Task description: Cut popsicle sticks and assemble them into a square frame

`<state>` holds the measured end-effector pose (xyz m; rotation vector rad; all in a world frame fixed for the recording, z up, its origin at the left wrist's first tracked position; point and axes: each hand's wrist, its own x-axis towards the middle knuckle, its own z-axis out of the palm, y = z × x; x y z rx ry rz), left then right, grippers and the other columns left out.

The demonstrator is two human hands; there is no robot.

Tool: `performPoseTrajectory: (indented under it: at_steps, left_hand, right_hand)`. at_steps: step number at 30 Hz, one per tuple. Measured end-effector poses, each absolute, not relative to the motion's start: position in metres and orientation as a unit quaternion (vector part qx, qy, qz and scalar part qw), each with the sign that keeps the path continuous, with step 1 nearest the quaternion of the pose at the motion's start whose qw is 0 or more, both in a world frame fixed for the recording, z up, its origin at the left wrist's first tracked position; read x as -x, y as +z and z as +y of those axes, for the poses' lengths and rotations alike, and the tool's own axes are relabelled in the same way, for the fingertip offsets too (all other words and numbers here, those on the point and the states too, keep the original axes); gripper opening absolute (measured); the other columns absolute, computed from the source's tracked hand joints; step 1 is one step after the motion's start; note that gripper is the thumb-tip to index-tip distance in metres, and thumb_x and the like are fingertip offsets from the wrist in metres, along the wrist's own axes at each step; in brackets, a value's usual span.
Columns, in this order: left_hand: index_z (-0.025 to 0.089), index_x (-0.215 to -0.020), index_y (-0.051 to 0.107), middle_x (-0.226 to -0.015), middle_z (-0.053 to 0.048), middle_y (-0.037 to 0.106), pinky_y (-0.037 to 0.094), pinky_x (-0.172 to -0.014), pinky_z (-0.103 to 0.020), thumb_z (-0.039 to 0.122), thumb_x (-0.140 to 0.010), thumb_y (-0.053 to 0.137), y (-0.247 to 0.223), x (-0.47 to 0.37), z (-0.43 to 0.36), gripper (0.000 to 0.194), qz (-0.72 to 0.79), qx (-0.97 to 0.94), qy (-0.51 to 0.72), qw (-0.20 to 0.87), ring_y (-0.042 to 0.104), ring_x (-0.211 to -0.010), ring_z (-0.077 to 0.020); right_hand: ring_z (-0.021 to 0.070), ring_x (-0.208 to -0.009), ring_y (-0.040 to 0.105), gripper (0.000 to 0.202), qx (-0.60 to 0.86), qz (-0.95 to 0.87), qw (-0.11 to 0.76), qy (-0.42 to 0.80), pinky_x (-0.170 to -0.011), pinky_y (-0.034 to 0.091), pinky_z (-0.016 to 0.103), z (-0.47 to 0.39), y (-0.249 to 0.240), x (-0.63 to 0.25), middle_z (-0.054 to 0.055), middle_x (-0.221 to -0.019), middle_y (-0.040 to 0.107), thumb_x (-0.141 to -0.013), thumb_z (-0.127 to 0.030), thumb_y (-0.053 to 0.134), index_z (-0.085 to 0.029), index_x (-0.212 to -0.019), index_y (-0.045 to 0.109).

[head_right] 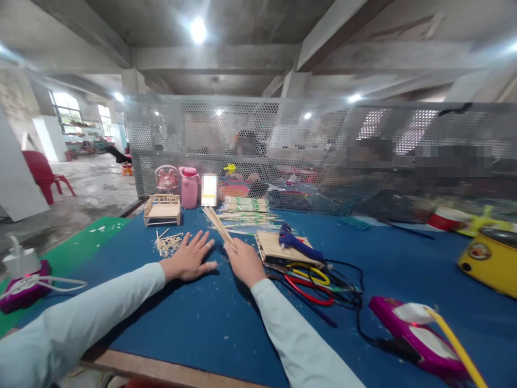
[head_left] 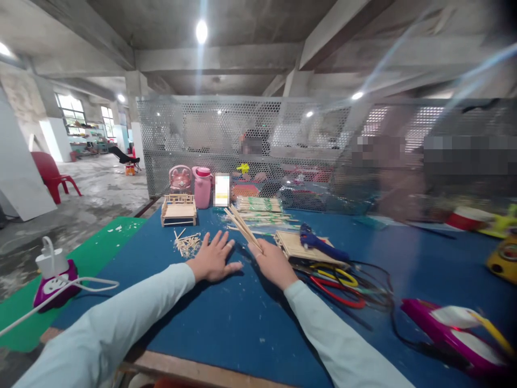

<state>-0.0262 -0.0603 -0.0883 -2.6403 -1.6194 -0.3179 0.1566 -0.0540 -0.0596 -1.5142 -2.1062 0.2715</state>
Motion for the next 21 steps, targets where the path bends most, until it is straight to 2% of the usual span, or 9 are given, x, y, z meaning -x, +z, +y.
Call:
performPoseTrajectory:
  at_steps: [7, 13, 16, 19, 21]
  left_hand:
    - [0.013, -0.138, 0.029, -0.145, -0.017, 0.024, 0.004, -0.104, -0.059, 0.068, -0.08, 0.007, -0.089, 0.037, -0.022, 0.083, -0.59, 0.803, -0.076, -0.041, 0.02, -0.134, -0.0309]
    - [0.009, -0.136, 0.032, -0.144, -0.021, 0.026, -0.001, -0.104, -0.059, 0.071, -0.078, 0.012, -0.09, 0.069, -0.034, 0.088, -0.656, 0.751, -0.073, -0.014, 0.017, -0.135, -0.0331]
    - [0.008, -0.136, 0.034, -0.145, -0.022, 0.02, -0.001, -0.102, -0.063, 0.07, -0.079, 0.014, -0.086, 0.063, -0.045, 0.087, -0.685, 0.723, -0.086, 0.008, 0.01, -0.135, -0.0372]
    - [0.014, -0.139, 0.029, -0.148, -0.018, 0.012, 0.001, -0.101, -0.064, 0.069, -0.08, 0.014, -0.085, 0.045, -0.059, 0.082, -0.628, 0.769, -0.121, 0.02, 0.004, -0.136, -0.0367]
    - [0.017, -0.141, 0.023, -0.149, -0.015, 0.012, 0.008, -0.104, -0.06, 0.069, -0.08, 0.015, -0.086, 0.038, -0.066, 0.08, -0.536, 0.838, -0.096, -0.034, 0.008, -0.137, -0.0321]
  right_hand:
    - [0.0175, -0.071, 0.056, 0.029, 0.567, -0.777, 0.254, 0.103, -0.062, 0.035, 0.024, -0.055, -0.059, -0.159, 0.007, -0.077, 0.064, -0.086, -0.035, 0.035, -0.017, -0.081, 0.058]
    - [0.0179, -0.071, 0.056, 0.029, 0.567, -0.779, 0.246, 0.106, -0.062, 0.035, 0.024, -0.056, -0.059, -0.157, 0.007, -0.077, 0.063, -0.087, -0.034, 0.035, -0.017, -0.082, 0.057]
    - [0.0175, -0.071, 0.055, 0.028, 0.563, -0.779, 0.253, 0.105, -0.061, 0.034, 0.024, -0.055, -0.059, -0.156, 0.007, -0.076, 0.063, -0.087, -0.034, 0.035, -0.018, -0.081, 0.057]
    - [0.0167, -0.07, 0.055, 0.027, 0.56, -0.782, 0.253, 0.108, -0.061, 0.033, 0.024, -0.054, -0.06, -0.156, 0.006, -0.076, 0.063, -0.087, -0.033, 0.036, -0.017, -0.081, 0.056]
    - [0.0163, -0.069, 0.054, 0.026, 0.557, -0.786, 0.247, 0.109, -0.061, 0.033, 0.024, -0.054, -0.061, -0.157, 0.006, -0.075, 0.063, -0.087, -0.033, 0.036, -0.017, -0.079, 0.056]
